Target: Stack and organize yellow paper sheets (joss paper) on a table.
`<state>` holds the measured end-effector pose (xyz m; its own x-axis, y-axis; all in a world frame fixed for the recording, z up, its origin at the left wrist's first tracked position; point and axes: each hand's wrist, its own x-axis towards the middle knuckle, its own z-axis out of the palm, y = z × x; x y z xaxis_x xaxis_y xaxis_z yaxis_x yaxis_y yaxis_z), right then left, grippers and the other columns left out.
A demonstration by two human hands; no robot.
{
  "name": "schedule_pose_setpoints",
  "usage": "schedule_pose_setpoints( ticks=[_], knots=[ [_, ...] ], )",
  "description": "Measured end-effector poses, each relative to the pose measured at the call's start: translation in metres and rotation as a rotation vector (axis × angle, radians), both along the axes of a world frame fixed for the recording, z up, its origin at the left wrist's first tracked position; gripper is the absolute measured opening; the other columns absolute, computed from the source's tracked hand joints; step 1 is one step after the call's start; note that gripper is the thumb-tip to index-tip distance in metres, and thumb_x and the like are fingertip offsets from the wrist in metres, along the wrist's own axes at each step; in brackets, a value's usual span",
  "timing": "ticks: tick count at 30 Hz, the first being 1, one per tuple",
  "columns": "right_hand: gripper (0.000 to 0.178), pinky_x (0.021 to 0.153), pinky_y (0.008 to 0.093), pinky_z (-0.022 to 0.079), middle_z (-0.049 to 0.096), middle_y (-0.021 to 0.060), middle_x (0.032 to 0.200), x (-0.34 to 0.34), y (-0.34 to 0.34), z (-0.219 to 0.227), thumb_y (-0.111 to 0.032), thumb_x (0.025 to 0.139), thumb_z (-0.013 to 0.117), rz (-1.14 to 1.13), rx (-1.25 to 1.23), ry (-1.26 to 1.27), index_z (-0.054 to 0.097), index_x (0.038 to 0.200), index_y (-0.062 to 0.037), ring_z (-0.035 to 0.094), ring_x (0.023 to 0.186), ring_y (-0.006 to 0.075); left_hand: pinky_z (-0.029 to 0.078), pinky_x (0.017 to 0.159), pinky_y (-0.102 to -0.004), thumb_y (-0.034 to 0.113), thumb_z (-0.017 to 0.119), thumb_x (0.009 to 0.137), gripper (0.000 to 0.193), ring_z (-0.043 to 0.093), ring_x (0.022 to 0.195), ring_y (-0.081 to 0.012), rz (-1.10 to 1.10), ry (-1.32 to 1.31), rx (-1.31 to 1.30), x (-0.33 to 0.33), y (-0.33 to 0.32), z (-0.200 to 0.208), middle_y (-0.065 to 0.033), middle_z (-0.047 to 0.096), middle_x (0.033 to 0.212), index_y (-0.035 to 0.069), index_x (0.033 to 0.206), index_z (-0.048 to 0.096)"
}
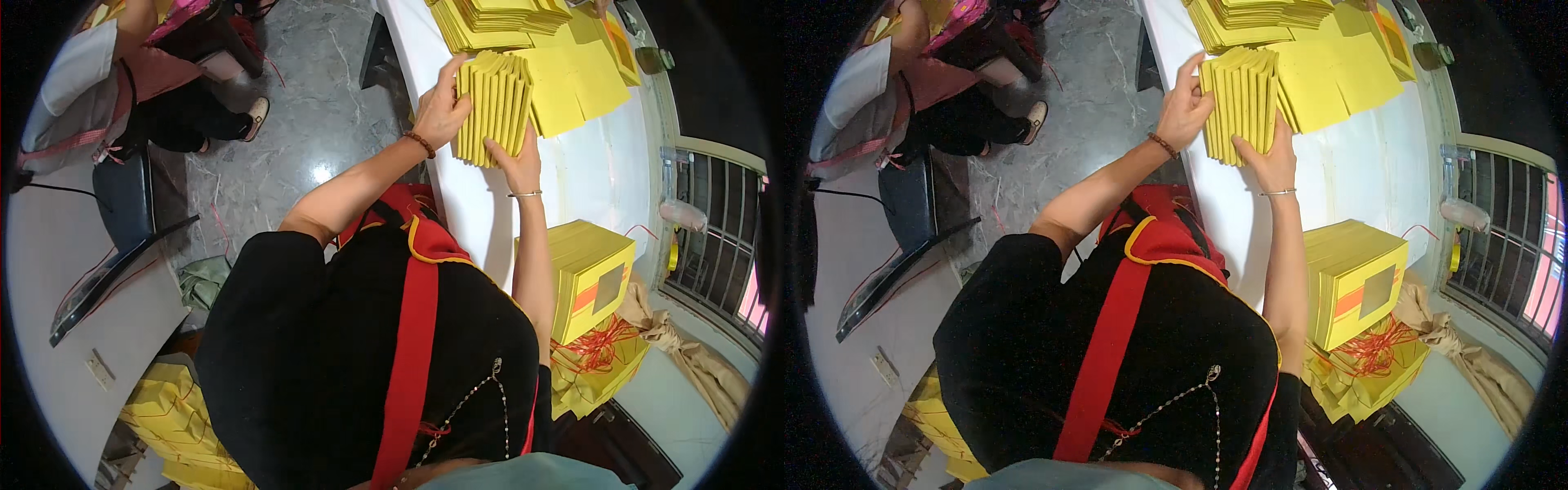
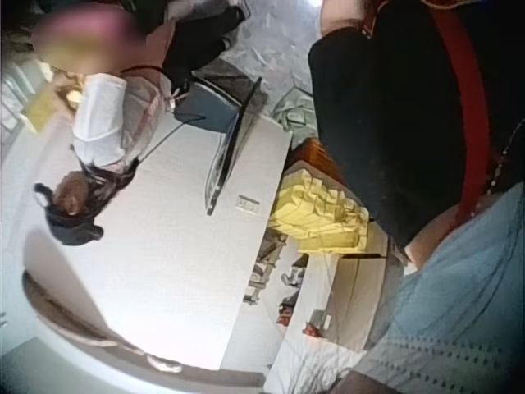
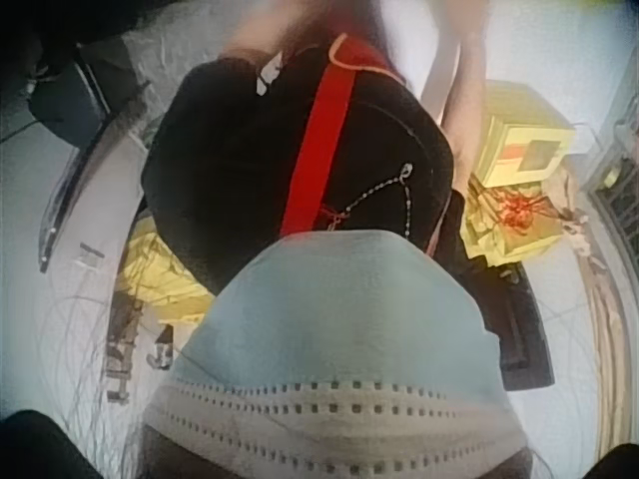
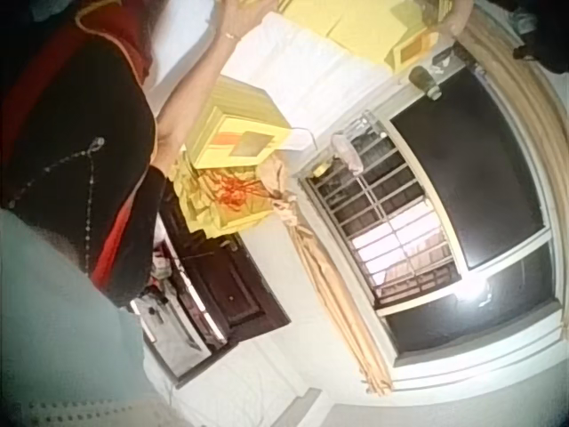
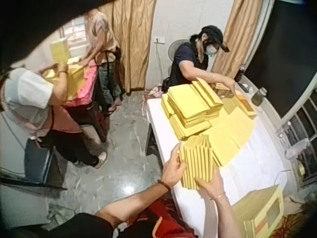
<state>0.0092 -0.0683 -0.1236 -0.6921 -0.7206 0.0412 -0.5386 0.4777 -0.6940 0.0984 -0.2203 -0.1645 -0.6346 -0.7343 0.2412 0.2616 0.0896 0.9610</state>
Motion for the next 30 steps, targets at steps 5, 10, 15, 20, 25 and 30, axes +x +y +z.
schedule_pose_setpoints(
  ticks=[5, 10, 15, 20, 25, 30],
  knots=[
    [0.079, 0.09, 0.0378, 0.04, 0.047, 0.0202, 0.118, 0.001, 0.001, 0.002, -0.034, 0.068, 0.071, -0.009, 0.002, 0.053, 0.034, 0.129, -0.0012, 0.049, 0.108, 0.032, 0.046, 0.071, -0.038, 0.014, 0.046, 0.083, 0.046, 0.061, 0.078, -0.0325, -0.004, -0.047, -0.085, 0.004, 0.0, 0.006, -0.0216, 0.06, 0.089, 0.01, 0.128, 0.036],
    [0.082, 0.091, 0.0378, 0.04, 0.047, 0.0199, 0.12, 0.002, -0.001, 0.003, -0.038, 0.066, 0.071, -0.005, 0.004, 0.087, 0.035, 0.128, -0.0002, 0.047, 0.11, 0.0323, 0.047, 0.076, -0.0342, 0.013, 0.054, 0.082, 0.05, 0.061, 0.09, -0.0295, -0.038, 0.029, -0.064, 0.001, 0.0, 0.0, -0.0208, 0.058, 0.105, 0.004, 0.127, 0.034],
    [0.085, 0.091, 0.0382, 0.04, 0.045, 0.0206, 0.121, 0.002, -0.001, 0.003, -0.041, 0.065, 0.071, -0.024, 0.022, 0.095, 0.034, 0.129, 0.0004, 0.047, 0.11, 0.0331, 0.047, 0.078, -0.0366, 0.013, 0.053, 0.082, 0.051, 0.059, 0.091, -0.0329, -0.025, -0.044, -0.128, 0.003, 0.001, 0.009, -0.0218, 0.056, 0.107, 0.005, 0.128, 0.033],
    [0.086, 0.092, 0.0382, 0.04, 0.044, 0.021, 0.122, 0.004, -0.003, 0.005, -0.041, 0.064, 0.071, -0.029, 0.05, 0.125, 0.034, 0.129, 0.0006, 0.045, 0.112, 0.0331, 0.044, 0.083, -0.0389, 0.018, 0.055, 0.083, 0.05, 0.054, 0.1, -0.0351, -0.011, -0.072, -0.228, 0.003, -0.001, 0.006, -0.0215, 0.051, 0.113, 0.003, 0.126, 0.034],
    [0.086, 0.093, 0.0383, 0.039, 0.044, 0.0202, 0.123, 0.003, -0.002, 0.002, -0.04, 0.064, 0.072, -0.024, 0.047, 0.137, 0.034, 0.129, 0.0005, 0.044, 0.114, 0.0328, 0.043, 0.084, -0.0399, 0.023, 0.058, 0.082, 0.052, 0.052, 0.101, -0.0362, 0.022, -0.074, -0.269, 0.001, 0.002, 0.01, -0.0211, 0.05, 0.114, 0.003, 0.124, 0.035],
    [0.085, 0.093, 0.0383, 0.039, 0.044, 0.0199, 0.123, 0.004, -0.003, 0.002, -0.04, 0.064, 0.072, -0.026, 0.067, 0.143, 0.034, 0.128, 0.0007, 0.043, 0.114, 0.0327, 0.043, 0.084, -0.0398, 0.024, 0.059, 0.081, 0.053, 0.053, 0.1, -0.0362, 0.038, -0.11, -0.299, 0.001, 0.001, 0.009, -0.0213, 0.05, 0.113, 0.003, 0.123, 0.034]
  ],
)
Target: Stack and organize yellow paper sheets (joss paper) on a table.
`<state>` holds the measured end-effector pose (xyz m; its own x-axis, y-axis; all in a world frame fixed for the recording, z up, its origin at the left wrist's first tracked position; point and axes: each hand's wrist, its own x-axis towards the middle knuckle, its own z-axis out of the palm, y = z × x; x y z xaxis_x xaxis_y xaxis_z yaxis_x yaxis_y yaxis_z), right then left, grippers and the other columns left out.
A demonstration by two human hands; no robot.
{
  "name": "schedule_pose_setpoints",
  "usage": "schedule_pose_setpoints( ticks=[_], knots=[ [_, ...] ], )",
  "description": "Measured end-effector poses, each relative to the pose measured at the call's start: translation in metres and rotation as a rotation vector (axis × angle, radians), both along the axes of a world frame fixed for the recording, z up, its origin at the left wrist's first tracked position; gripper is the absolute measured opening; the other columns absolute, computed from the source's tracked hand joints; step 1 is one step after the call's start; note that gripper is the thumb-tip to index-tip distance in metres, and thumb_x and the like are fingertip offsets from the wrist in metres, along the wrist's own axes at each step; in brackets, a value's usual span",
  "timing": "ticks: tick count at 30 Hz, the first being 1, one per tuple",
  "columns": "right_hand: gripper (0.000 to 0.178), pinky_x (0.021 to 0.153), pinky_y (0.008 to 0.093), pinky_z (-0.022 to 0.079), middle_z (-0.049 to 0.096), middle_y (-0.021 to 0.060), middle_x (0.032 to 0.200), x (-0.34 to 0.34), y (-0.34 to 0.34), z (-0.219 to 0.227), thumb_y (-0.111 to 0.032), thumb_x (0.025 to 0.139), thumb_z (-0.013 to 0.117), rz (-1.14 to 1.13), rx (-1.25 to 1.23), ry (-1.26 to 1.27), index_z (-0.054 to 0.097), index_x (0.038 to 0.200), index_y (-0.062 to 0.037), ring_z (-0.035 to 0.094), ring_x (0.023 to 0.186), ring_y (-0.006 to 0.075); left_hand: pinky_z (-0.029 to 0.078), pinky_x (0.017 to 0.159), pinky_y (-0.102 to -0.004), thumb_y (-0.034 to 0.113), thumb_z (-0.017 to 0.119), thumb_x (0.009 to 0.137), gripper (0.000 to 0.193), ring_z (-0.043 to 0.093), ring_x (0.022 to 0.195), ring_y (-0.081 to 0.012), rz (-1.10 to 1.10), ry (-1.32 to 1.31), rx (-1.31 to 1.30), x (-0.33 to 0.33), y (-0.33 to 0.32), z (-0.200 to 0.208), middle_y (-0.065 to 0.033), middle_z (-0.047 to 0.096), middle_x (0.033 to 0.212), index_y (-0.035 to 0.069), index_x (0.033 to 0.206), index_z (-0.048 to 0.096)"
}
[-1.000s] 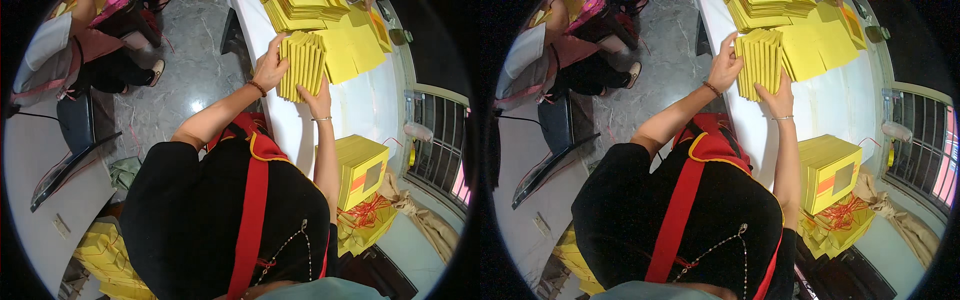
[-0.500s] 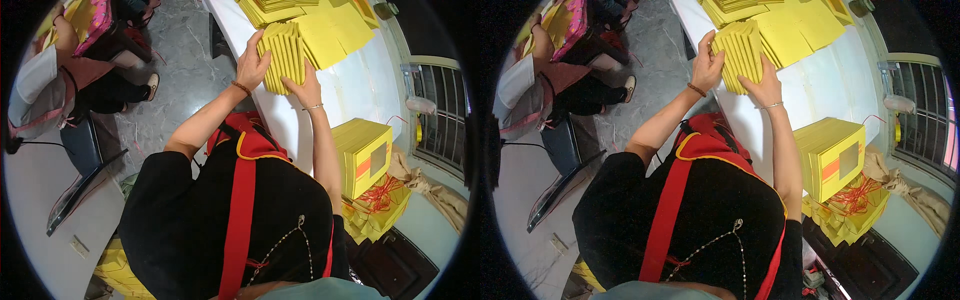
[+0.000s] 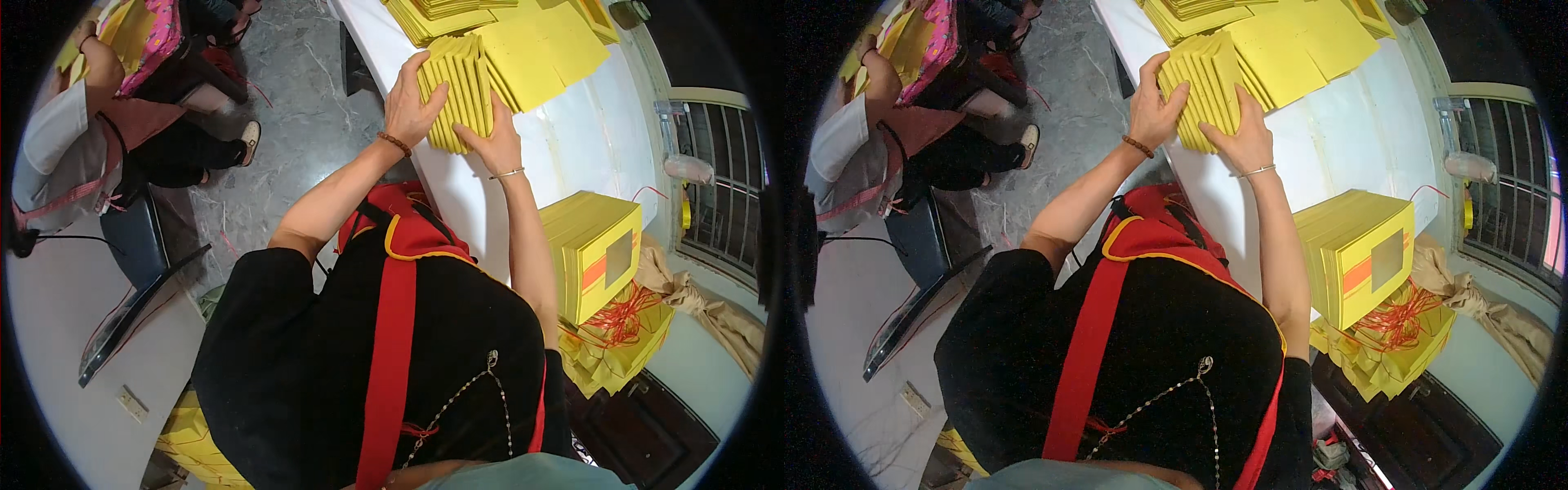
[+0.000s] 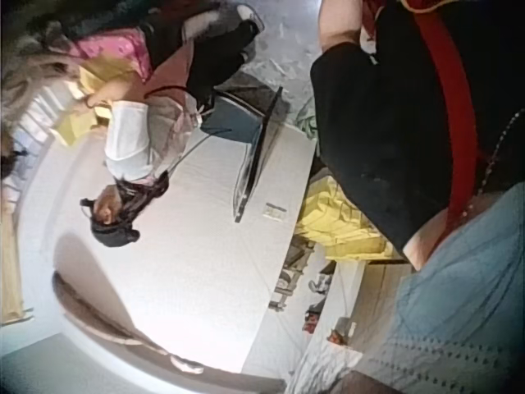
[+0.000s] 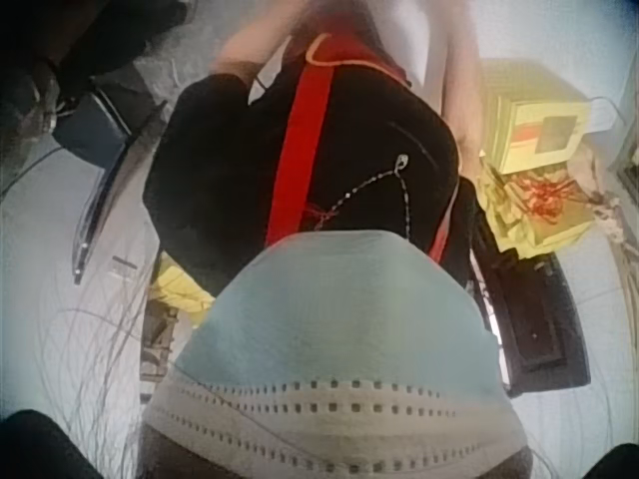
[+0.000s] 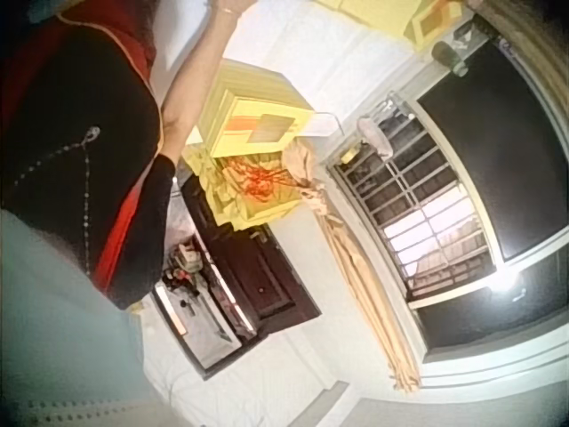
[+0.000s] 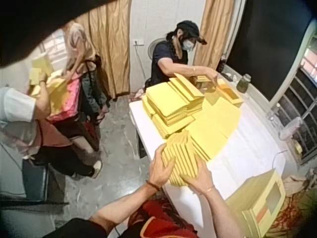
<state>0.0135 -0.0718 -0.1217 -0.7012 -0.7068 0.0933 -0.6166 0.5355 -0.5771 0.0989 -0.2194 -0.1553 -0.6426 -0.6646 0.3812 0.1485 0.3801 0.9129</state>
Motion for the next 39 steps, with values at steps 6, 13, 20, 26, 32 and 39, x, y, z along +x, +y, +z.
schedule_pose_setpoints(
  ticks=[6, 13, 20, 26, 32, 39],
  knots=[
    [0.085, 0.093, 0.0382, 0.038, 0.043, 0.0197, 0.124, 0.0, 0.001, -0.001, -0.04, 0.064, 0.072, 0.001, -0.009, -0.013, 0.035, 0.128, 0.0009, 0.043, 0.114, 0.0326, 0.043, 0.083, -0.0407, 0.025, 0.059, 0.081, 0.052, 0.053, 0.1, -0.0365, -0.001, -0.029, 0.055, 0.001, 0.002, 0.003, -0.0216, 0.051, 0.111, 0.004, 0.123, 0.035],
    [0.086, 0.093, 0.0386, 0.039, 0.042, 0.0197, 0.125, 0.001, 0.0, -0.003, -0.041, 0.063, 0.072, 0.005, -0.004, 0.009, 0.034, 0.128, -0.0002, 0.042, 0.115, 0.0329, 0.043, 0.082, -0.0417, 0.033, 0.063, 0.078, 0.062, 0.053, 0.098, -0.0376, 0.028, -0.078, 0.03, 0.001, 0.005, 0.007, -0.0232, 0.051, 0.111, 0.003, 0.123, 0.033],
    [0.086, 0.088, 0.0412, 0.042, 0.042, 0.0173, 0.125, 0.008, -0.003, -0.002, -0.044, 0.063, 0.071, -0.02, 0.047, 0.074, 0.032, 0.13, -0.0053, 0.043, 0.114, 0.032, 0.042, 0.084, -0.0419, 0.036, 0.063, 0.078, 0.065, 0.052, 0.1, -0.0378, 0.011, -0.116, 0.1, 0.003, 0.003, 0.008, -0.0233, 0.051, 0.11, 0.003, 0.124, 0.031],
    [0.086, 0.08, 0.042, 0.047, 0.044, 0.0162, 0.123, 0.029, -0.021, 0.001, -0.042, 0.06, 0.073, -0.083, 0.286, 0.198, 0.036, 0.129, -0.0071, 0.048, 0.11, 0.0303, 0.031, 0.098, -0.0368, 0.032, 0.074, 0.069, 0.097, 0.035, 0.115, -0.0328, 0.007, 0.12, 0.416, -0.003, 0.012, -0.02, -0.0254, 0.028, 0.125, -0.004, 0.133, 0.011],
    [0.073, 0.077, 0.0431, 0.043, 0.05, 0.0144, 0.114, 0.043, -0.027, -0.02, -0.048, 0.057, 0.073, -0.02, -0.024, 0.544, 0.053, 0.116, -0.0114, 0.05, 0.103, 0.0286, 0.035, 0.093, -0.033, 0.018, 0.067, 0.071, 0.08, 0.042, 0.107, -0.0261, 0.17, 0.103, 0.921, -0.007, -0.015, -0.038, -0.0179, 0.038, 0.119, 0.001, 0.131, 0.016],
    [0.066, 0.102, 0.0455, 0.025, 0.013, 0.0313, 0.136, 0.052, -0.014, -0.041, -0.035, 0.074, 0.068, -0.2, -0.382, 0.037, 0.04, 0.125, -0.0037, 0.023, 0.124, 0.0456, 0.038, 0.09, -0.0343, 0.008, 0.059, 0.075, 0.073, 0.044, 0.105, -0.0243, -0.022, 0.276, 1.109, -0.022, -0.016, -0.036, -0.0133, 0.04, 0.12, 0.01, 0.134, 0.016]
  ],
)
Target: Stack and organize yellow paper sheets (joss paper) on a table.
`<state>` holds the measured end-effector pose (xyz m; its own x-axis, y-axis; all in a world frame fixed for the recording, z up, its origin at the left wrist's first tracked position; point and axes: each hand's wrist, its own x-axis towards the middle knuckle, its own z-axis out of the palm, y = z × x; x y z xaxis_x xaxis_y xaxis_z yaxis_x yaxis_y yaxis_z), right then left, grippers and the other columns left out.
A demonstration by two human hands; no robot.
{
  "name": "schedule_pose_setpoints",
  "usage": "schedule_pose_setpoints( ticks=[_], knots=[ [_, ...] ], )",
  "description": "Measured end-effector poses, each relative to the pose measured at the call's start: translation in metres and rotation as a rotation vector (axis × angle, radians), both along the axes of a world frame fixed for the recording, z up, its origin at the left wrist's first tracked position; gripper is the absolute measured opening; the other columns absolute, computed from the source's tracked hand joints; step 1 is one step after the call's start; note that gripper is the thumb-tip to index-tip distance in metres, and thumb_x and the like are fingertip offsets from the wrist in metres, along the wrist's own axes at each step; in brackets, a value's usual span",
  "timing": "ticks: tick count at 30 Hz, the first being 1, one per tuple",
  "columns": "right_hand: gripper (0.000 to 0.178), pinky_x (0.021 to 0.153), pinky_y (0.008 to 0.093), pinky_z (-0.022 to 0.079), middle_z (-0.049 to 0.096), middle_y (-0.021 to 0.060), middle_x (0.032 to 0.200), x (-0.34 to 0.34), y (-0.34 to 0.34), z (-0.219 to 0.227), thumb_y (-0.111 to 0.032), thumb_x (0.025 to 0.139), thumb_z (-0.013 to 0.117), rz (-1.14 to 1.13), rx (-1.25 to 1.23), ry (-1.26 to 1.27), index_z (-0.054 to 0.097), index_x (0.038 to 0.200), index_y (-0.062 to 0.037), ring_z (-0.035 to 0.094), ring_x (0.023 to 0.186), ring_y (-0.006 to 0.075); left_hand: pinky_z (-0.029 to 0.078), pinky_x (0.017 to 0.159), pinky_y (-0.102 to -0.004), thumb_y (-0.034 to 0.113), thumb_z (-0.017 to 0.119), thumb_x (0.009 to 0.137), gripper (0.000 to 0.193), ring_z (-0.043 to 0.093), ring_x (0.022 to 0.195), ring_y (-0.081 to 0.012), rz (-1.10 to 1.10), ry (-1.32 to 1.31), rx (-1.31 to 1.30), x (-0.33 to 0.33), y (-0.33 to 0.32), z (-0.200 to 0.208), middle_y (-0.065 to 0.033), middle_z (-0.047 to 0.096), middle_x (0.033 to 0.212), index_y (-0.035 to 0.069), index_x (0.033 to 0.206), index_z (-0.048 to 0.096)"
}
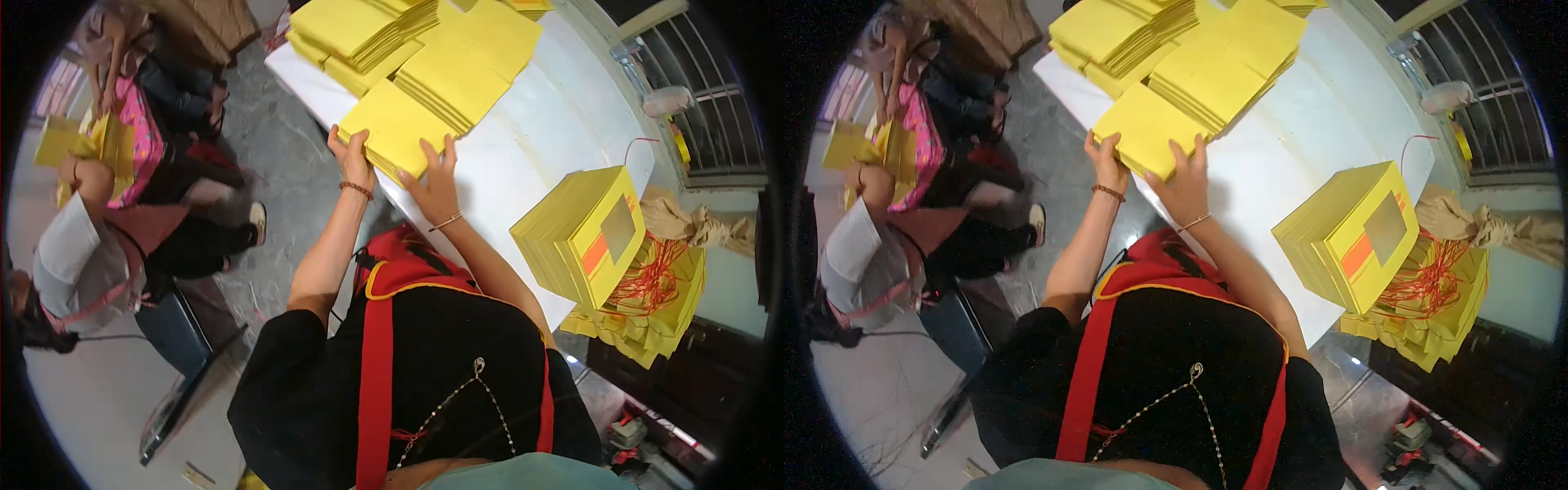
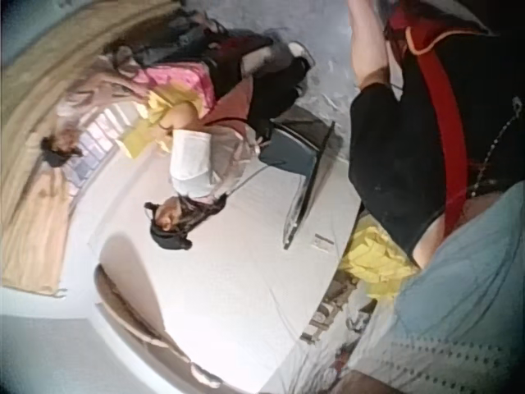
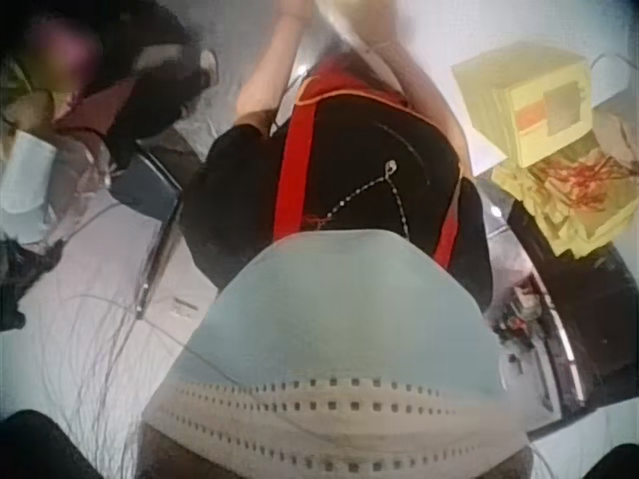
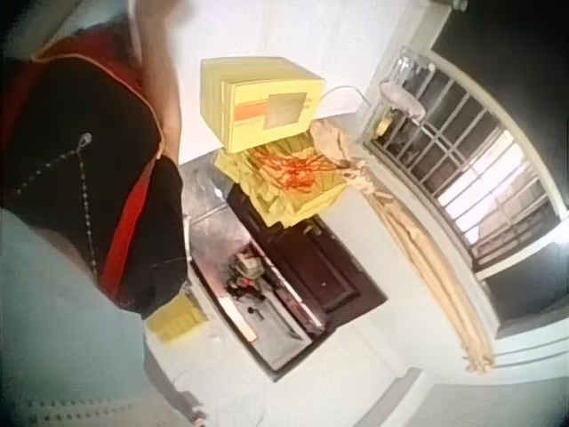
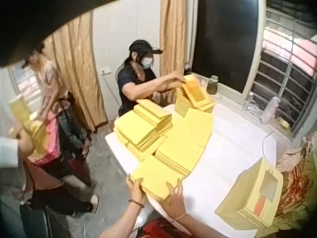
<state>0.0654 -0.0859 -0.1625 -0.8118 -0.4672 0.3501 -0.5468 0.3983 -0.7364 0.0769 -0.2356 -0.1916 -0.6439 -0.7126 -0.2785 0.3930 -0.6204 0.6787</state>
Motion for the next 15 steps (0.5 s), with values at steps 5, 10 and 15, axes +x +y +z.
schedule_pose_setpoints(
  ticks=[5, 10, 15],
  knots=[
    [0.073, 0.099, 0.0495, 0.025, 0.018, 0.0313, 0.134, -0.009, 0.0, -0.017, -0.037, 0.069, 0.07, 0.012, 0.002, 0.101, 0.04, 0.127, -0.0049, 0.025, 0.122, 0.0464, 0.037, 0.091, -0.0359, 0.011, 0.056, 0.077, 0.075, 0.042, 0.108, -0.0256, 0.065, -0.056, -0.05, -0.015, 0.014, 0.01, -0.0152, 0.038, 0.124, 0.011, 0.137, 0.012],
    [0.075, 0.101, 0.0482, 0.023, 0.016, 0.0254, 0.139, -0.012, 0.003, -0.019, -0.037, 0.067, 0.07, -0.048, 0.04, 0.046, 0.038, 0.129, -0.0081, 0.022, 0.124, 0.0439, 0.035, 0.094, -0.0366, 0.02, 0.052, 0.081, 0.075, 0.04, 0.112, -0.0276, 0.052, -0.155, -0.178, -0.023, 0.025, 0.018, -0.0183, 0.032, 0.13, 0.007, 0.139, 0.008],
    [0.083, 0.104, 0.0467, 0.019, 0.011, 0.0282, 0.139, -0.011, 0.003, -0.01, -0.04, 0.07, 0.069, -0.029, -0.078, -0.051, 0.028, 0.133, -0.0046, 0.017, 0.127, 0.0438, 0.029, 0.099, -0.0369, 0.026, 0.054, 0.081, 0.077, 0.035, 0.118, -0.0306, 0.093, -0.258, -0.379, -0.028, 0.009, -0.011, -0.0225, 0.029, 0.134, 0.002, 0.139, 0.01]
  ],
)
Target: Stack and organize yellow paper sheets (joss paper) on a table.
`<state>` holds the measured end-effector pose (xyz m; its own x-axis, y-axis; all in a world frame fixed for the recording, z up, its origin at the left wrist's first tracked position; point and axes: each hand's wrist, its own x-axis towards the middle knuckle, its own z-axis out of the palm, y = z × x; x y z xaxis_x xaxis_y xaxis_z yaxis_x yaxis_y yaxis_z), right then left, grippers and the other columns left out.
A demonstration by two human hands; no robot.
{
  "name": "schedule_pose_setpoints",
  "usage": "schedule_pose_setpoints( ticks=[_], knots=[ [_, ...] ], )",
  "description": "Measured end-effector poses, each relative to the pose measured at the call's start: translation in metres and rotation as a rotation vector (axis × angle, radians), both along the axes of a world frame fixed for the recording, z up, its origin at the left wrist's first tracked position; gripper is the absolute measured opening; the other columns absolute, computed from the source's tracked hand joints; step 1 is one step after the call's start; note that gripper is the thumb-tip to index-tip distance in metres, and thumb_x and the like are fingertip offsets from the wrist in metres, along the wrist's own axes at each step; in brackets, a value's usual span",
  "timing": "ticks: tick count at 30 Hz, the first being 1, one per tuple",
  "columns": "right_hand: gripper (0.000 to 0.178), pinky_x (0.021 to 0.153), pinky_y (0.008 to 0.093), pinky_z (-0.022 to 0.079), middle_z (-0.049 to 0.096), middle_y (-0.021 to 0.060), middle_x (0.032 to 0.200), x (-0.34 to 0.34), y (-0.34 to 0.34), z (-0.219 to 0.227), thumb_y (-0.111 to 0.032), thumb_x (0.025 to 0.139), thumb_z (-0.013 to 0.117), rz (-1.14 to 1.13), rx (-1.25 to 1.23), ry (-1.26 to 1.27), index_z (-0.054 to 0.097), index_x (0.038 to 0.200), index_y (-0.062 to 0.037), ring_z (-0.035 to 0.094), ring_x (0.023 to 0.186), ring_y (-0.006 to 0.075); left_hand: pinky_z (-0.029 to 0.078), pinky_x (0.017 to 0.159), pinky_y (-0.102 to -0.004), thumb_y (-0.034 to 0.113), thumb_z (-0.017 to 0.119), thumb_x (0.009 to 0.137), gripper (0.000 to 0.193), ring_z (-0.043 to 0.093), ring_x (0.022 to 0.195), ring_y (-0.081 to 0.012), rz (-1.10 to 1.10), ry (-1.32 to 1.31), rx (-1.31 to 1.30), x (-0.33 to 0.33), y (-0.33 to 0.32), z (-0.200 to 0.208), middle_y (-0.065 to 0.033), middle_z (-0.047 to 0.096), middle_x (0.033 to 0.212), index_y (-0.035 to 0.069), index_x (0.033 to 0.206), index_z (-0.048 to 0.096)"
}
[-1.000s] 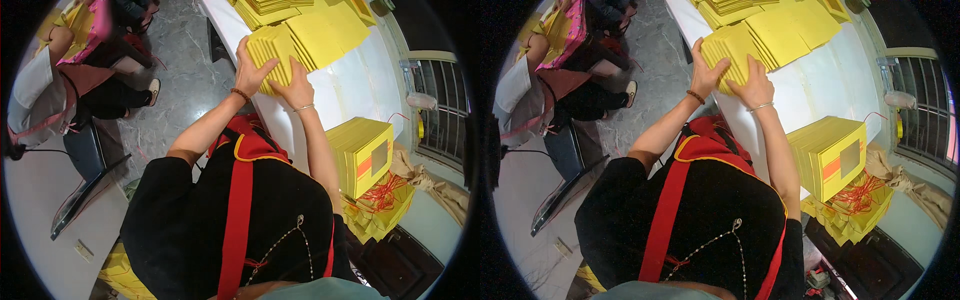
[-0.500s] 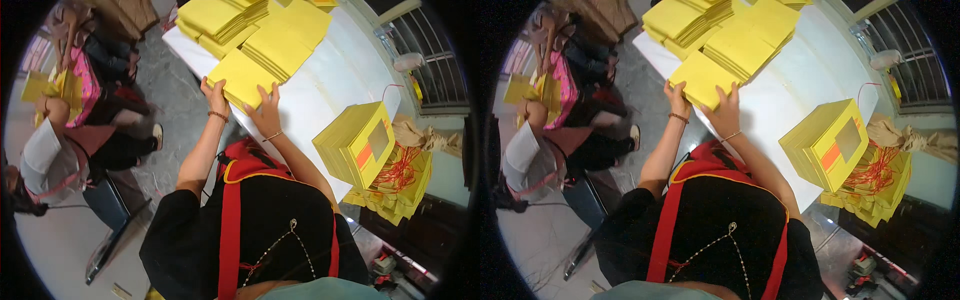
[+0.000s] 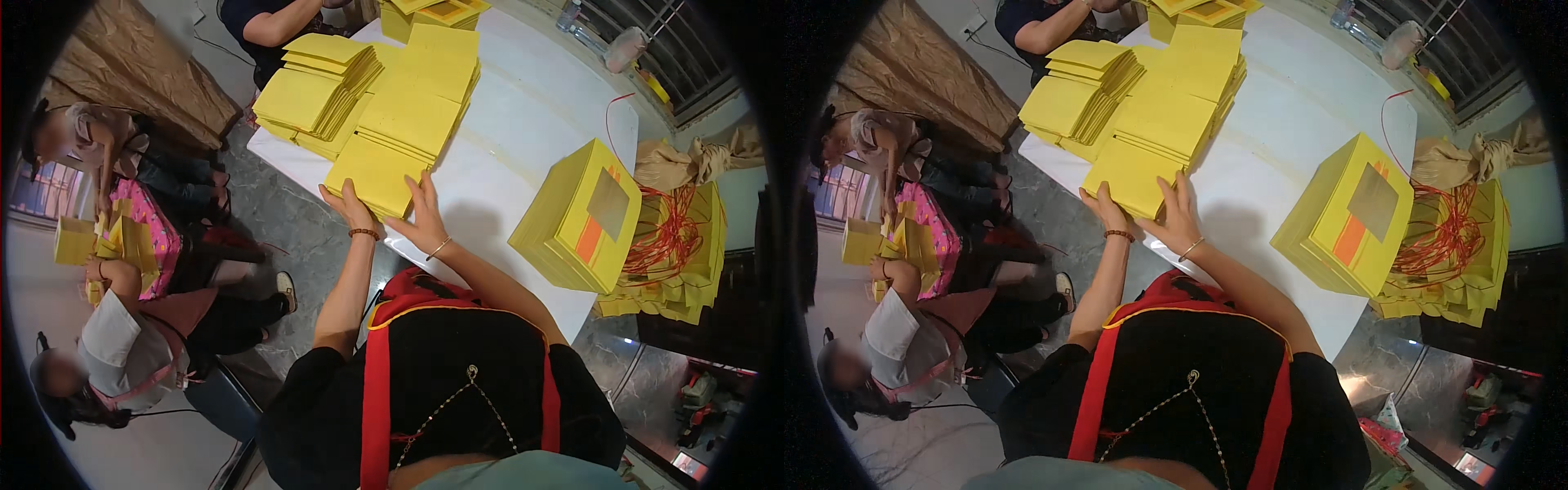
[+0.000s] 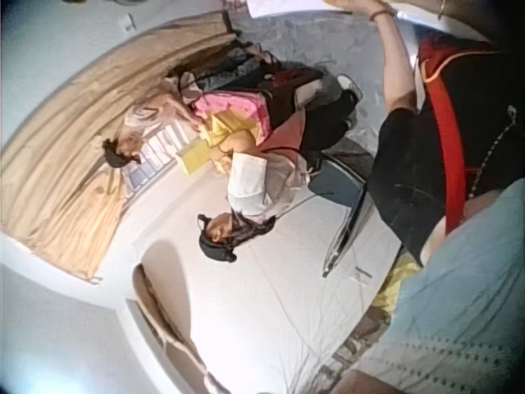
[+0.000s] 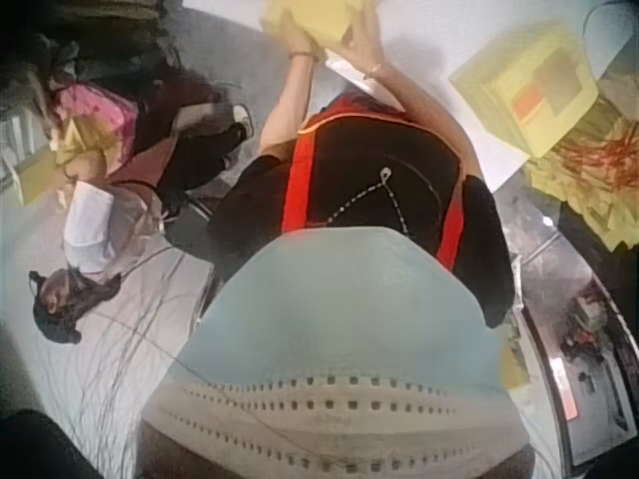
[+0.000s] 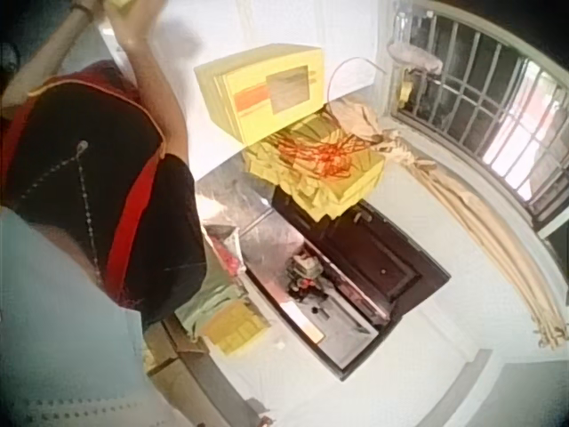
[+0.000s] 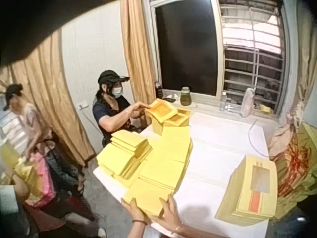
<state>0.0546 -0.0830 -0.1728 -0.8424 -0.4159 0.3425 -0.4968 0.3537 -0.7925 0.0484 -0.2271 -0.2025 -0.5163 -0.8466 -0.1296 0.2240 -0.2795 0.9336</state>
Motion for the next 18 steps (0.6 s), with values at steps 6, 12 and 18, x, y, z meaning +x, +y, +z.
schedule_pose_setpoints(
  ticks=[6, 12, 18],
  knots=[
    [0.078, 0.106, 0.0416, 0.016, 0.014, 0.0287, 0.137, -0.013, 0.008, -0.016, -0.037, 0.078, 0.063, -0.12, -0.219, -0.241, 0.023, 0.134, 0.0002, 0.014, 0.13, 0.0394, 0.03, 0.099, -0.0403, 0.031, 0.064, 0.073, 0.088, 0.038, 0.116, -0.0371, -0.012, -0.191, -0.107, 0.0, 0.0, 0.011, -0.0268, 0.035, 0.13, 0.002, 0.139, 0.014],
    [0.078, 0.104, 0.0359, 0.023, 0.019, 0.0192, 0.136, -0.023, -0.003, -0.044, -0.024, 0.082, 0.06, 0.06, -0.578, -0.602, 0.012, 0.137, 0.0046, 0.024, 0.126, 0.0279, 0.025, 0.101, -0.0396, 0.029, 0.065, 0.073, 0.088, 0.031, 0.122, -0.0346, 0.001, -0.113, -0.055, -0.001, 0.001, 0.009, -0.0251, 0.03, 0.133, 0.002, 0.139, 0.013],
    [0.084, 0.105, 0.0363, 0.021, 0.018, 0.0191, 0.136, -0.013, -0.007, -0.008, -0.023, 0.081, 0.062, 0.104, -0.7, -0.641, 0.006, 0.137, 0.0053, 0.022, 0.127, 0.0273, 0.016, 0.105, -0.0426, 0.047, 0.056, 0.078, 0.089, 0.017, 0.129, -0.0363, 0.001, -0.238, -0.097, 0.001, 0.003, 0.015, -0.0224, 0.018, 0.141, 0.003, 0.14, 0.008]
  ],
)
